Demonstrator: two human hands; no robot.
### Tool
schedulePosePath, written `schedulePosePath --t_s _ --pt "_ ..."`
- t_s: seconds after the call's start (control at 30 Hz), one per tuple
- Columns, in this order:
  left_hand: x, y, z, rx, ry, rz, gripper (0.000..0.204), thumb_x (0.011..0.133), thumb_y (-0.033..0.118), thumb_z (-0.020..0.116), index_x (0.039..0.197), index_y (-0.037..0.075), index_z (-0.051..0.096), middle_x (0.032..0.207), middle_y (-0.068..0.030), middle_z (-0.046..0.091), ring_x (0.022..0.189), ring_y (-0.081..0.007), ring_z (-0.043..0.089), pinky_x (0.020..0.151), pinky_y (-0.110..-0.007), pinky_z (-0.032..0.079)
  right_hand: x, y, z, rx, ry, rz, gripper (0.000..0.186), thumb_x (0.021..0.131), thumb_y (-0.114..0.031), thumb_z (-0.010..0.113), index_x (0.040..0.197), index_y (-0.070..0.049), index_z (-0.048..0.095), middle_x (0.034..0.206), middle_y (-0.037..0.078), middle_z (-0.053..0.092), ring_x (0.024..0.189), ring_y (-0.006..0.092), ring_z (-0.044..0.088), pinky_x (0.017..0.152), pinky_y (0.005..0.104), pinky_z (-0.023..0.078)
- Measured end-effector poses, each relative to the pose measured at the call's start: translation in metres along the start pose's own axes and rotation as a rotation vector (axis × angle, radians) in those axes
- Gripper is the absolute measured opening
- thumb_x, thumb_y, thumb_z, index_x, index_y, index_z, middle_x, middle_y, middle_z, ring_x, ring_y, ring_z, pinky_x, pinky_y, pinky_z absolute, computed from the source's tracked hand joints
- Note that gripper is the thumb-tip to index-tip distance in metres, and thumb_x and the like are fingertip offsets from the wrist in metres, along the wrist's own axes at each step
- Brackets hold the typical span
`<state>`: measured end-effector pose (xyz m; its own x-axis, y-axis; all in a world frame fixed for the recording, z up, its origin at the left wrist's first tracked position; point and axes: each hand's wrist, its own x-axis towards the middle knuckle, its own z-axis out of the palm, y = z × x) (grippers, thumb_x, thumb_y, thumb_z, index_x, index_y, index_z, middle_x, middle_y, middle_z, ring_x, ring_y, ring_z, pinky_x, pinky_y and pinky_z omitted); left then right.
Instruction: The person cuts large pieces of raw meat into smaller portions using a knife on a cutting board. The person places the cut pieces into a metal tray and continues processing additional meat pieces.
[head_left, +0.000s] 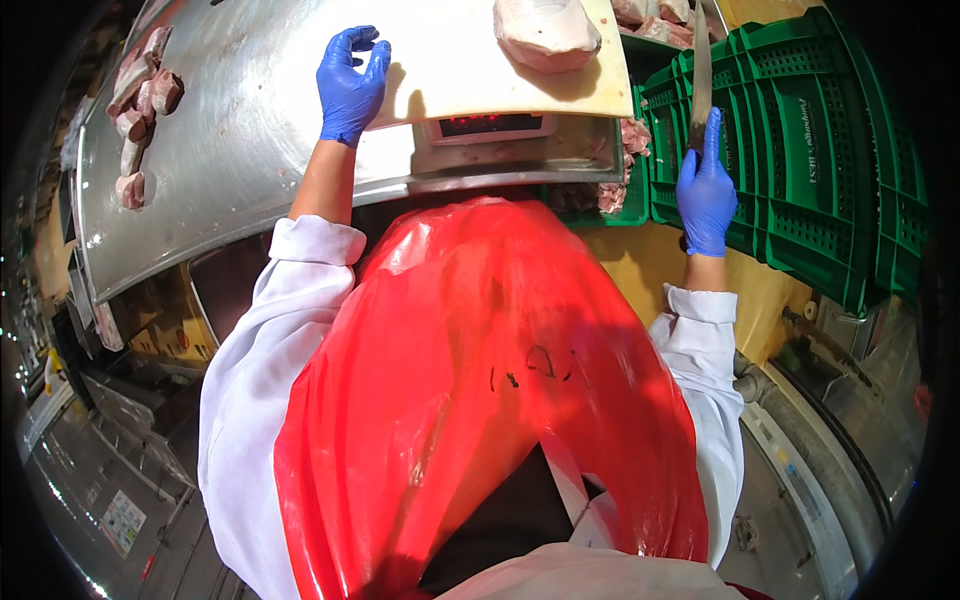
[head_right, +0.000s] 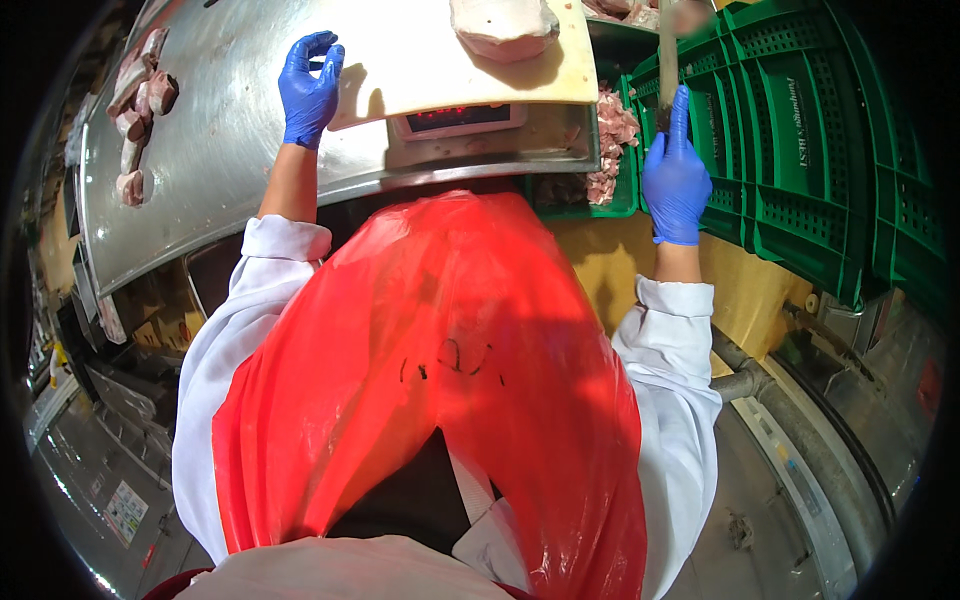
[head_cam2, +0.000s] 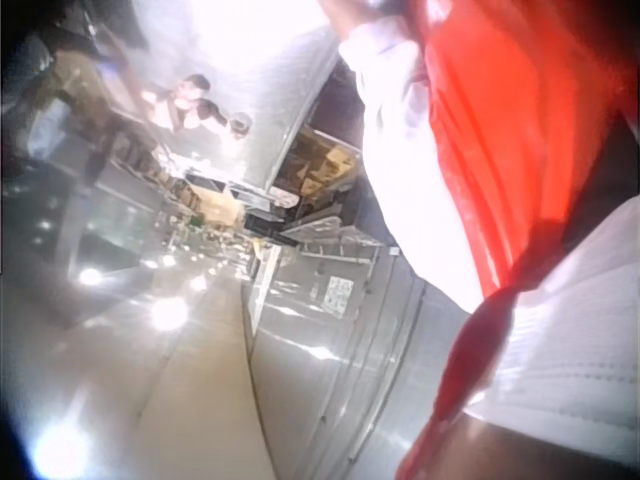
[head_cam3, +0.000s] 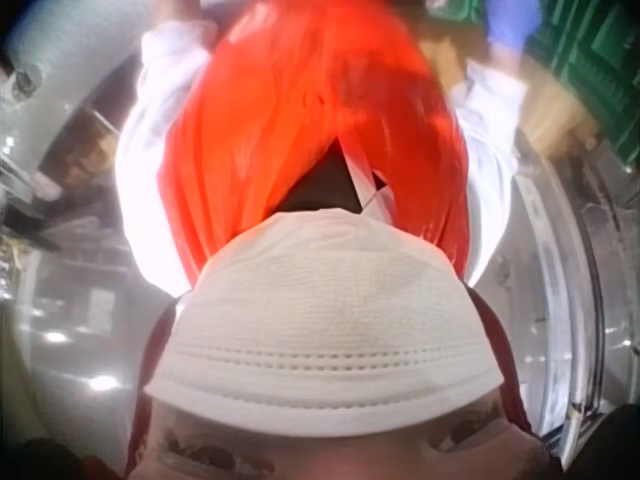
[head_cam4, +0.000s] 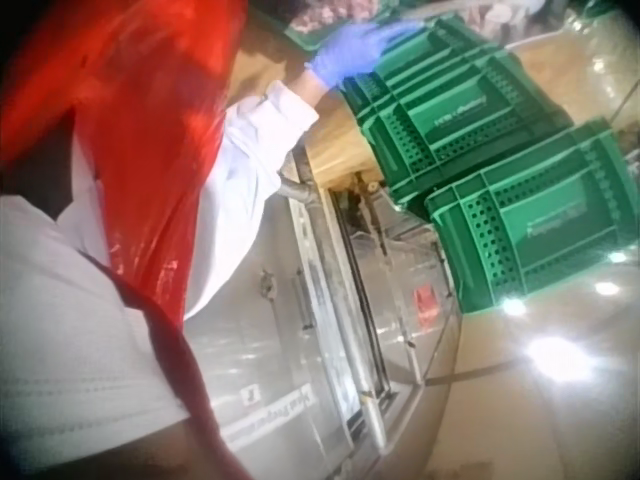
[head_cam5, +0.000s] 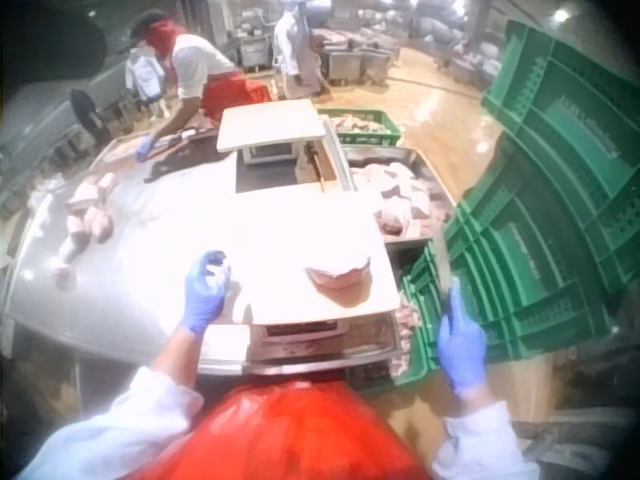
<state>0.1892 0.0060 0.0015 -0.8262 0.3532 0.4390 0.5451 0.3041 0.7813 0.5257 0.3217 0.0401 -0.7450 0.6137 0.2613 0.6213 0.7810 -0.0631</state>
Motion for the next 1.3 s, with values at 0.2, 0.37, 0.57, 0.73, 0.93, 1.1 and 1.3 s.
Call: schedulePosePath --t_s 0.2,0.37,0.57,0.73,0.93,1.1,1.3 --pt "0.021 -0.019 -0.019 -0.080 -0.012 -0.001 0.021 0.092 0.013 0.070 0.111 0.003 0.069 0.105 -0.0074 0.073 0.094 -0.0146 0.068 0.083 -0.028 0.052 0.004 -0.068 -0.007 0.402 0.177 0.019 0.068 0.094 -0.020 0.057 0.157 -0.026 0.032 0.063 0.023 0.060 0.057 0.0434 0.062 0.052 0.0527 0.046" --pt "0.048 -0.058 -0.036 -0.176 -0.033 0.036 0.017 0.092 0.011 0.069 0.107 0.003 0.068 0.103 -0.0065 0.072 0.093 -0.0145 0.067 0.082 -0.028 0.051 0.016 -0.118 -0.021 0.573 0.298 -0.032 0.071 0.091 -0.006 0.058 0.156 -0.005 0.029 0.077 0.025 0.065 0.057 0.0371 0.063 0.053 0.0451 0.051" --pt "0.076 -0.051 -0.012 -0.253 -0.213 0.116 0.019 0.092 0.009 0.070 0.108 0.001 0.067 0.102 -0.0070 0.072 0.093 -0.0142 0.065 0.084 -0.029 0.051 -0.004 -0.130 -0.008 0.770 0.345 0.232 0.065 0.088 -0.009 0.060 0.149 0.000 0.039 0.077 0.031 0.061 0.063 0.0396 0.063 0.060 0.0471 0.048" --pt "0.095 -0.034 0.016 -0.287 -0.396 0.161 0.024 0.090 0.010 0.073 0.110 0.000 0.065 0.104 -0.0066 0.070 0.094 -0.0142 0.064 0.084 -0.028 0.051 -0.037 -0.123 0.023 0.996 0.586 0.247 0.066 0.088 -0.004 0.060 0.149 0.003 0.038 0.075 0.020 0.063 0.059 0.0231 0.059 0.059 0.0377 0.048" --pt "0.101 0.007 0.041 -0.137 -0.542 0.394 0.035 0.088 0.013 0.077 0.117 -0.001 0.062 0.110 -0.0106 0.069 0.097 -0.0166 0.065 0.087 -0.030 0.052 -0.093 -0.116 0.028 1.143 0.495 0.492 0.065 0.092 -0.006 0.056 0.153 0.001 0.035 0.075 0.010 0.064 0.062 0.0128 0.060 0.057 0.0298 0.049" --pt "0.119 0.031 0.043 -0.065 -0.473 0.568 0.043 0.089 0.019 0.077 0.121 -0.004 0.059 0.113 -0.0138 0.067 0.103 -0.0216 0.064 0.093 -0.034 0.050 -0.109 -0.117 0.043 0.997 0.574 0.402 0.066 0.091 -0.006 0.057 0.153 0.000 0.035 0.074 0.012 0.064 0.060 0.0146 0.058 0.057 0.0325 0.049" --pt "0.120 0.010 0.028 -0.356 -0.262 0.388 0.029 0.095 0.018 0.069 0.115 -0.002 0.061 0.110 -0.0127 0.066 0.102 -0.0221 0.062 0.094 -0.035 0.048 -0.077 -0.176 0.012 0.738 0.270 0.159 0.071 0.090 -0.014 0.057 0.156 -0.010 0.032 0.071 0.023 0.064 0.053 0.0360 0.062 0.052 0.0493 0.049"
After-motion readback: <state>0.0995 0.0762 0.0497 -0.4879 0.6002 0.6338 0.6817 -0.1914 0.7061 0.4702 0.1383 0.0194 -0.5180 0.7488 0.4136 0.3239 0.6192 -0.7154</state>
